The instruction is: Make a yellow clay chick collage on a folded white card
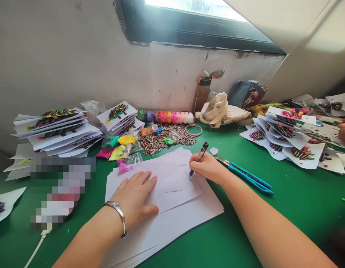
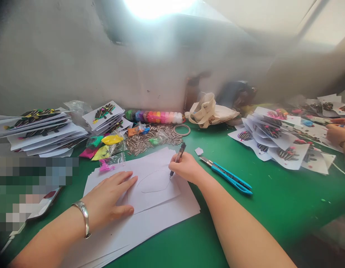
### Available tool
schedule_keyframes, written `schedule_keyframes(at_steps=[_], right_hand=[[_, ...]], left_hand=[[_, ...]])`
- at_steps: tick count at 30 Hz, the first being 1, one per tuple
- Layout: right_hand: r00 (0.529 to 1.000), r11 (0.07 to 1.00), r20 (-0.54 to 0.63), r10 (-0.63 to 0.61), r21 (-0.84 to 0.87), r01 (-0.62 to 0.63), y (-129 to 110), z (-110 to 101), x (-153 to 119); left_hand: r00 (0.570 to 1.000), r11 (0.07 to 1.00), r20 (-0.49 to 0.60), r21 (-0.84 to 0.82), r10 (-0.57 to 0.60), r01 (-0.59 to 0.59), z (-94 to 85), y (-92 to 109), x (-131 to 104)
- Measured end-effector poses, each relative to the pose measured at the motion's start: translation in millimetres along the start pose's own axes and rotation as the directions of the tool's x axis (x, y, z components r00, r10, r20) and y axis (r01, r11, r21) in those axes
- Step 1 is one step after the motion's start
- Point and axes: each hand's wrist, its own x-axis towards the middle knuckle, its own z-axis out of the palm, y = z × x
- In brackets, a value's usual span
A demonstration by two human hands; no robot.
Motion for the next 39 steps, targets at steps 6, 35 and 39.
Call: schedule_keyframes(at_steps=[6, 35, 39], right_hand=[[0.999, 0.999, -0.04, 0.01, 0.04, -0.008, 1.1, 1.5, 0.9], [0.97, 0.988, 0.191, -0.15, 0.07, 0.139, -33.0, 62.1, -30.7], [0.97, 0.988, 0.192, -0.148, 0.069, 0.137, -31.2, 63.9, -29.2]], left_hand=[[1.0, 1.0, 0.011, 0.018, 0.003, -0.003, -0.7, 0.6, 0.7], [0.998, 0.998, -0.013, -0.02, 0.053, -0.054, -4.8, 5.4, -6.7], [0.999, 0.998, -0.007, -0.03, 0.05, -0.051, -5.3, 5.5, -5.9]])
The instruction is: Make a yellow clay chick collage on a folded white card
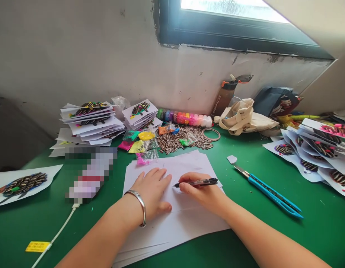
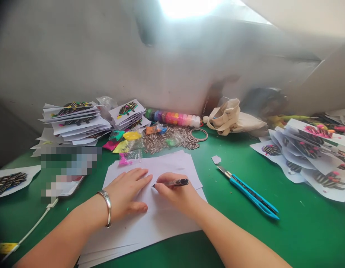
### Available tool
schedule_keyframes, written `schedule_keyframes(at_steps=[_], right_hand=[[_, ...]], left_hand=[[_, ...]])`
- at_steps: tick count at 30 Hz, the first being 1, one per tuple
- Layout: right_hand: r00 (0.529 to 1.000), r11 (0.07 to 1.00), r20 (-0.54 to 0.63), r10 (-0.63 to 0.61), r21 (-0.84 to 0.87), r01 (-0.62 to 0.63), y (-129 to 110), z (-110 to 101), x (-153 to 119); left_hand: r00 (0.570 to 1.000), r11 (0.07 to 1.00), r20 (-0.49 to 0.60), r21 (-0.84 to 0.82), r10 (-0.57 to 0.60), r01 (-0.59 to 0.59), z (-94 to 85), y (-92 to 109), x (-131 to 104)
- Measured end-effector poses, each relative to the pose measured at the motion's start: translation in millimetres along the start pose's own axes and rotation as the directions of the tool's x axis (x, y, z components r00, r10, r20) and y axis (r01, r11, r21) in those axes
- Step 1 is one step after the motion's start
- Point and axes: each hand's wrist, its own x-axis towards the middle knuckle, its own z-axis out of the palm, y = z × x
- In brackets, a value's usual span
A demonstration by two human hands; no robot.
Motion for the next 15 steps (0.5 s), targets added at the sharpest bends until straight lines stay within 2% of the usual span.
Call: schedule_keyframes(at_steps=[15], right_hand=[[1.0, 0.999, 0.006, -0.023, -0.035, 0.024, 1.9, 3.6, -1.1]], left_hand=[[1.0, 1.0, 0.0, 0.005, 0.007, -0.007, 3.8, -2.4, 0.5]])
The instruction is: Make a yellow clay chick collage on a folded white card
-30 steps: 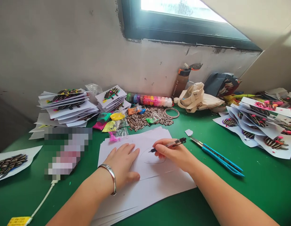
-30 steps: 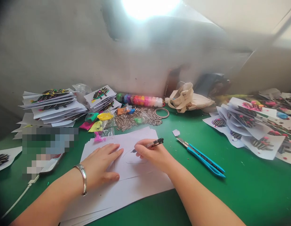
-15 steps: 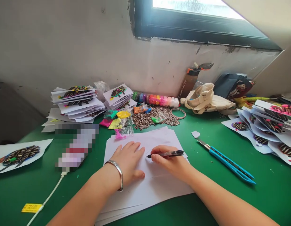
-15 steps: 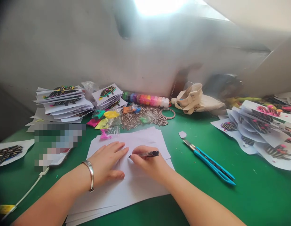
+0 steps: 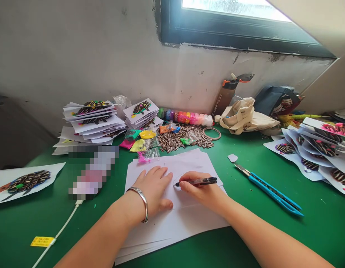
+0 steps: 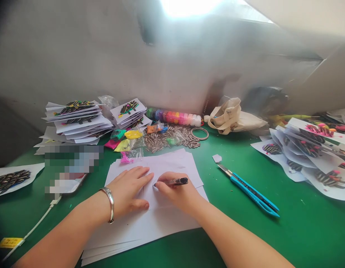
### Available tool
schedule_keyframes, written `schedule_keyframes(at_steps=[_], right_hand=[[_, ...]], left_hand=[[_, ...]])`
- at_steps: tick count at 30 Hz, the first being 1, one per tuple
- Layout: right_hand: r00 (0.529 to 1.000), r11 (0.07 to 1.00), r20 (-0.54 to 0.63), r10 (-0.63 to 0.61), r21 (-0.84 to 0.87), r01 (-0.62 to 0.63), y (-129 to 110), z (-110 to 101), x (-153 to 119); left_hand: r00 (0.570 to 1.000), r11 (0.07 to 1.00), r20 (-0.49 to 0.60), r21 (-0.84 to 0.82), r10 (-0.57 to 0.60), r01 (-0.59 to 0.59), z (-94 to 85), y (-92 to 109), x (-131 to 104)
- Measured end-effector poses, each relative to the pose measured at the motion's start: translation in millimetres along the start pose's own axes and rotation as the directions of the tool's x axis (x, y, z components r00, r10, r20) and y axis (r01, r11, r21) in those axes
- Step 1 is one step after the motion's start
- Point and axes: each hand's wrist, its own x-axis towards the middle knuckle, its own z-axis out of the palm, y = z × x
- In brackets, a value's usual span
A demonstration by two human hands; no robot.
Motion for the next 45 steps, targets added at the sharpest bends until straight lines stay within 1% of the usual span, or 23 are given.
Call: schedule_keyframes(at_steps=[10, 15, 20, 23, 29, 35, 40, 45], right_hand=[[0.992, 0.999, 0.115, -0.043, 0.007, 0.042, -5.4, -4.1, -1.8], [0.991, 0.999, 0.123, -0.046, 0.032, 0.042, -7.1, -8.2, -1.8], [0.985, 0.997, 0.155, -0.074, 0.014, 0.073, -6.1, -5.1, -2.8], [0.989, 0.998, 0.13, -0.065, -0.016, 0.067, -5.6, -3.2, -3.0], [0.999, 0.999, 0.035, -0.005, -0.049, 0.007, -4.3, -5.0, -3.0], [1.0, 0.996, -0.023, 0.002, -0.093, -0.004, -1.7, -10.2, -2.3], [1.0, 0.997, -0.028, 0.008, -0.075, -0.01, -1.4, -12.7, -2.5], [1.0, 1.0, 0.015, -0.017, 0.007, 0.017, -6.2, -12.9, -4.0]], left_hand=[[1.0, 1.0, 0.004, 0.005, 0.005, -0.005, -2.4, 1.2, -0.1], [1.0, 1.0, 0.012, 0.014, 0.004, -0.005, -2.1, 0.7, 0.0], [1.0, 1.0, 0.007, 0.015, 0.0, -0.001, -3.0, 2.0, -0.4], [1.0, 1.0, 0.01, 0.006, -0.003, 0.003, -3.3, 2.5, -0.4], [1.0, 1.0, 0.027, 0.005, -0.015, 0.015, -3.9, 2.6, 0.0], [0.998, 1.0, 0.053, 0.006, -0.028, 0.027, -5.4, 3.8, 0.2], [0.997, 0.999, 0.066, 0.019, -0.031, 0.03, -6.1, 3.6, 0.6], [0.997, 0.999, 0.061, 0.027, -0.036, 0.034, -4.4, 3.3, 0.5]])
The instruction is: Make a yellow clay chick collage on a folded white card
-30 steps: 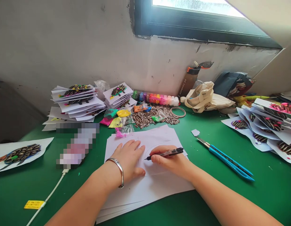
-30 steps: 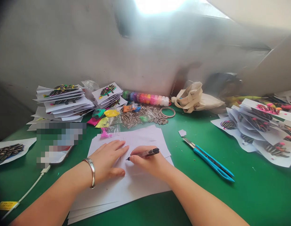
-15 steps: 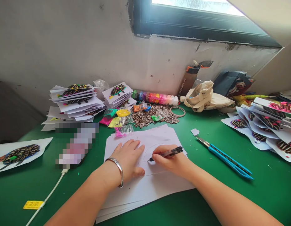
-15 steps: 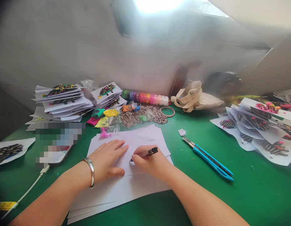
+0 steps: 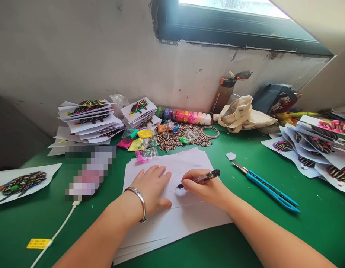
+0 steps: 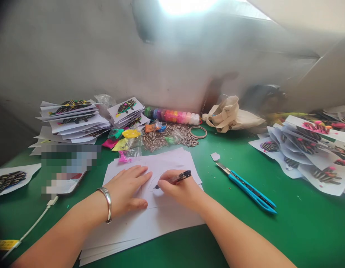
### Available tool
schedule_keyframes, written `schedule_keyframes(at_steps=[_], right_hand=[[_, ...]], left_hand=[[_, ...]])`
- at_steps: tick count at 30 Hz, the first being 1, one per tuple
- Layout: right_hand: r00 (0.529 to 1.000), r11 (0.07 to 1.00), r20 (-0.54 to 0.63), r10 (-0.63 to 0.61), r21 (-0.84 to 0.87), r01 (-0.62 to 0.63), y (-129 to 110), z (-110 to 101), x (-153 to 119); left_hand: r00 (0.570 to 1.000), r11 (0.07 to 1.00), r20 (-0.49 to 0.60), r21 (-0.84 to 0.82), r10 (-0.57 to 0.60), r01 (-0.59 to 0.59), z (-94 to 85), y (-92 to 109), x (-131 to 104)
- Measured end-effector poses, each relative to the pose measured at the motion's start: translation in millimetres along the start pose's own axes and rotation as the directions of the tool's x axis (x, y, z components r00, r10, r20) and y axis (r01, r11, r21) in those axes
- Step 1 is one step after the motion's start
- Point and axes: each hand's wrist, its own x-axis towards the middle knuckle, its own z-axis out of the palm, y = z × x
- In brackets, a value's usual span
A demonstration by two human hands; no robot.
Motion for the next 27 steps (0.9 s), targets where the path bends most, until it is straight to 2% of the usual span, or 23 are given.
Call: schedule_keyframes(at_steps=[6, 11, 18, 23, 27], right_hand=[[0.997, 1.0, 0.082, -0.013, -0.011, 0.014, -1.8, 0.5, 0.0], [0.995, 0.999, 0.092, -0.041, -0.015, 0.043, -0.4, 2.6, 2.0], [0.986, 0.989, 0.09, -0.14, -0.024, 0.143, 2.9, 9.5, 1.7], [0.986, 0.993, 0.118, -0.116, -0.021, 0.119, 0.1, 7.1, 1.8], [0.996, 0.996, 0.065, -0.066, 0.061, 0.062, -1.2, -3.2, 1.4]], left_hand=[[1.0, 1.0, -0.002, 0.002, 0.003, -0.003, 0.4, -0.3, 0.8], [0.999, 1.0, -0.031, 0.003, 0.019, -0.018, 1.9, -1.4, 1.0], [0.999, 1.0, -0.039, -0.001, 0.031, -0.031, 2.0, -1.9, 1.3], [0.999, 0.999, -0.037, 0.012, 0.036, -0.036, 1.6, -1.6, 0.0], [0.999, 1.0, -0.033, 0.01, 0.029, -0.029, 0.9, -1.1, -0.3]])
